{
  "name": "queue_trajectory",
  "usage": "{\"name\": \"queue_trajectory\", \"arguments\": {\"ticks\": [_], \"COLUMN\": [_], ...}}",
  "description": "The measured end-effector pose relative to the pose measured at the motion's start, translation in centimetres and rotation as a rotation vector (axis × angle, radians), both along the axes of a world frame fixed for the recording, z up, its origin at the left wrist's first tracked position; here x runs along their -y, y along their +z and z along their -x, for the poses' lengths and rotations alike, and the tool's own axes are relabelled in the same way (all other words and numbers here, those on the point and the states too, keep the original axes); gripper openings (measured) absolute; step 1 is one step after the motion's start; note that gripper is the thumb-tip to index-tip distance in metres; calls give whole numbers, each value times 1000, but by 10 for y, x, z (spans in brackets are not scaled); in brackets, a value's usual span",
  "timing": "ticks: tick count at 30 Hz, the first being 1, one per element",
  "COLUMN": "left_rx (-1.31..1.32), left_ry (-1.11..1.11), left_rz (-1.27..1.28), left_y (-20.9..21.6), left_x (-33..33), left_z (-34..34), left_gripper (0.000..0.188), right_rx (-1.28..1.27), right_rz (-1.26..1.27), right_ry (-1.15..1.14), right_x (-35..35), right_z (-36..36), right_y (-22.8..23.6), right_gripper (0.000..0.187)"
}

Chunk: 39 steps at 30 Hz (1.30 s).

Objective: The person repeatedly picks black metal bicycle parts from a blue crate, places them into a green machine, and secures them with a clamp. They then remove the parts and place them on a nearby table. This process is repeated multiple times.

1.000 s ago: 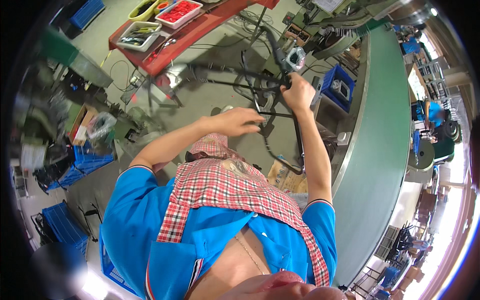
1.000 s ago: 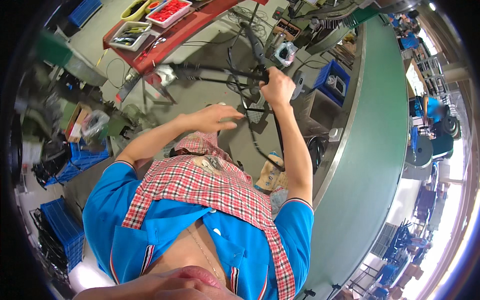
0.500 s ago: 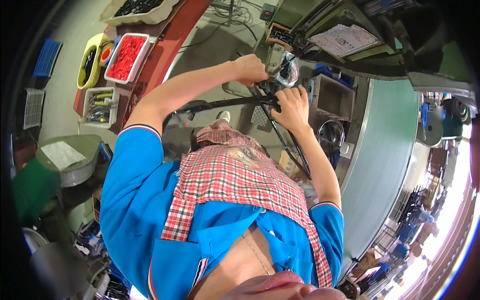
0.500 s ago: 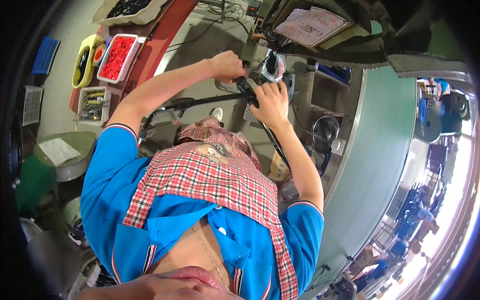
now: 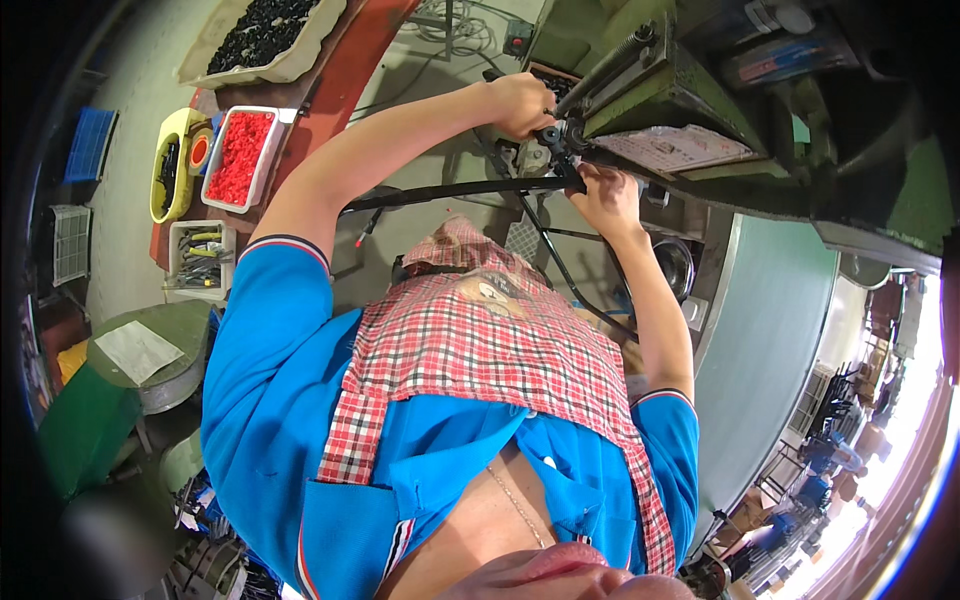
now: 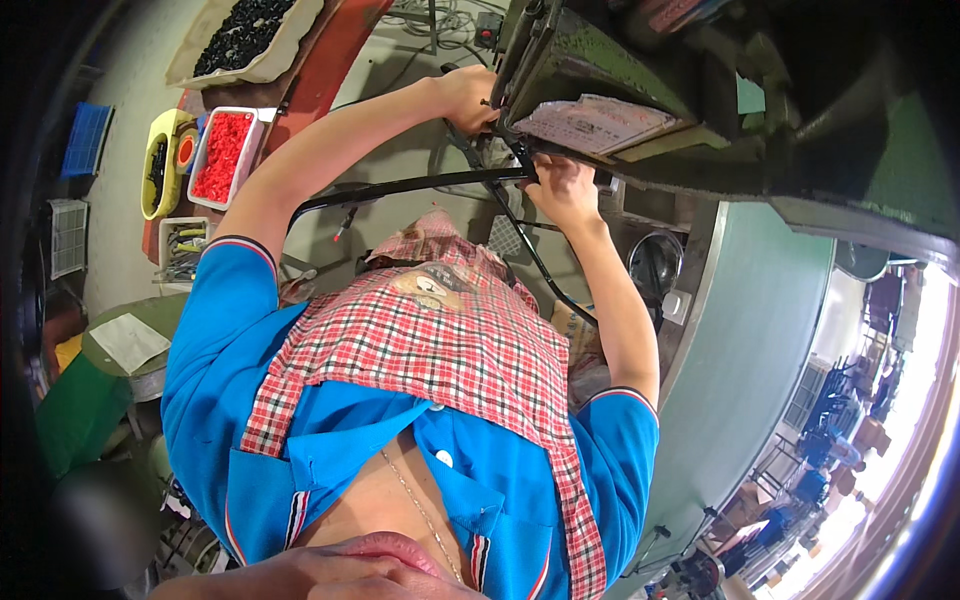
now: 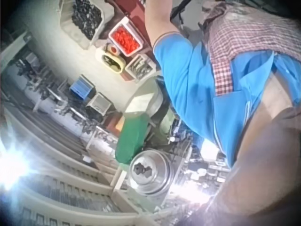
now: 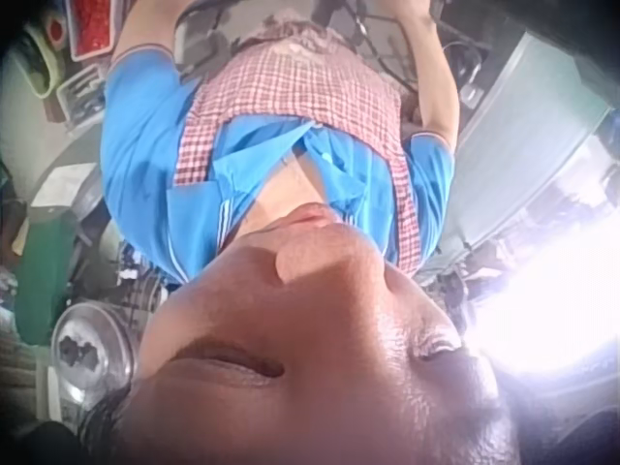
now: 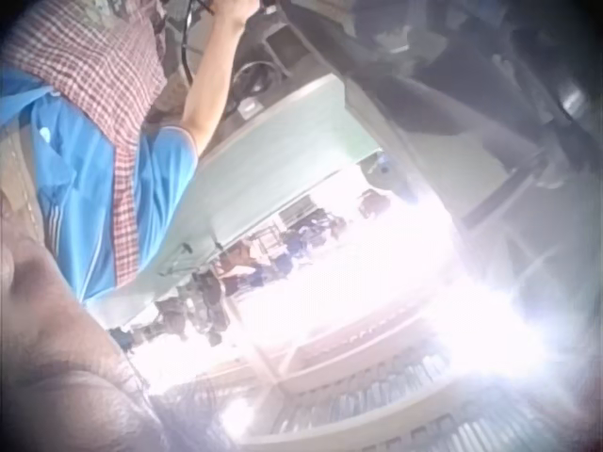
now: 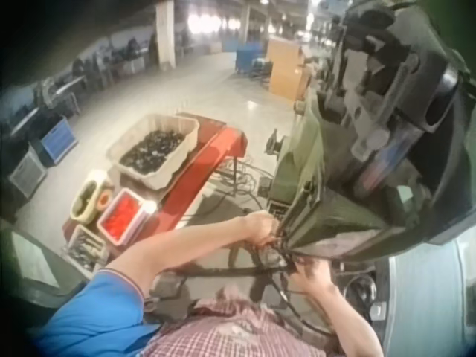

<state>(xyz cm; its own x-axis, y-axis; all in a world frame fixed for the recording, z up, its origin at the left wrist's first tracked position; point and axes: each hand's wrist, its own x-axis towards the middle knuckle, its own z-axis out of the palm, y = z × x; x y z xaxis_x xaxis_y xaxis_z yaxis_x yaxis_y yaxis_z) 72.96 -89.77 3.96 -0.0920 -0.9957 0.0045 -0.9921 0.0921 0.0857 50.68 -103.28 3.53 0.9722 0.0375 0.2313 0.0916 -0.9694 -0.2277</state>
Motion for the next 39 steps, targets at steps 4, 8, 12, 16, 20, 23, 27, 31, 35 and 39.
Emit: {"name": "queue_trajectory", "arguments": {"ticks": [4, 8, 12, 16, 20, 23, 27, 31, 35, 39], "left_rx": [-103, -136, -78, -77, -68, -37, -53, -76, -539, -556], "left_ry": [-11, 21, 29, 13, 13, 1, 43, 31, 119, 254], "left_rz": [107, 88, 20, -20, -57, -108, -205, -111, -197, -174], "left_y": [-22, -17, -32, -21, -2, 2, -13, -34, -35, -101], "left_x": [5, -2, -3, -10, -2, 3, 5, -1, -2, 51], "left_z": [-9, -6, -8, 1, 2, -1, -2, -1, -32, -101], "left_gripper": [23, 16, 15, 17, 18, 17, 11, 16, 46, 33], "right_rx": [31, -67, -196, 13, -146, -300, -76, -129, -379, -159], "right_rz": [85, 71, 1, 159, 68, 31, 289, 194, -22, -80], "right_ry": [12, -16, -52, 23, -75, -168, 44, -32, -230, -130], "right_x": [4, 5, -3, -8, 2, -3, 9, 8, -10, 9], "right_z": [-8, -9, -9, -5, -2, -9, -6, -9, -13, 4], "right_y": [1, -3, -9, -9, -9, 1, -37, -68, -50, -93], "right_gripper": [36, 34, 35, 36, 40, 41, 39, 37, 33, 22]}}
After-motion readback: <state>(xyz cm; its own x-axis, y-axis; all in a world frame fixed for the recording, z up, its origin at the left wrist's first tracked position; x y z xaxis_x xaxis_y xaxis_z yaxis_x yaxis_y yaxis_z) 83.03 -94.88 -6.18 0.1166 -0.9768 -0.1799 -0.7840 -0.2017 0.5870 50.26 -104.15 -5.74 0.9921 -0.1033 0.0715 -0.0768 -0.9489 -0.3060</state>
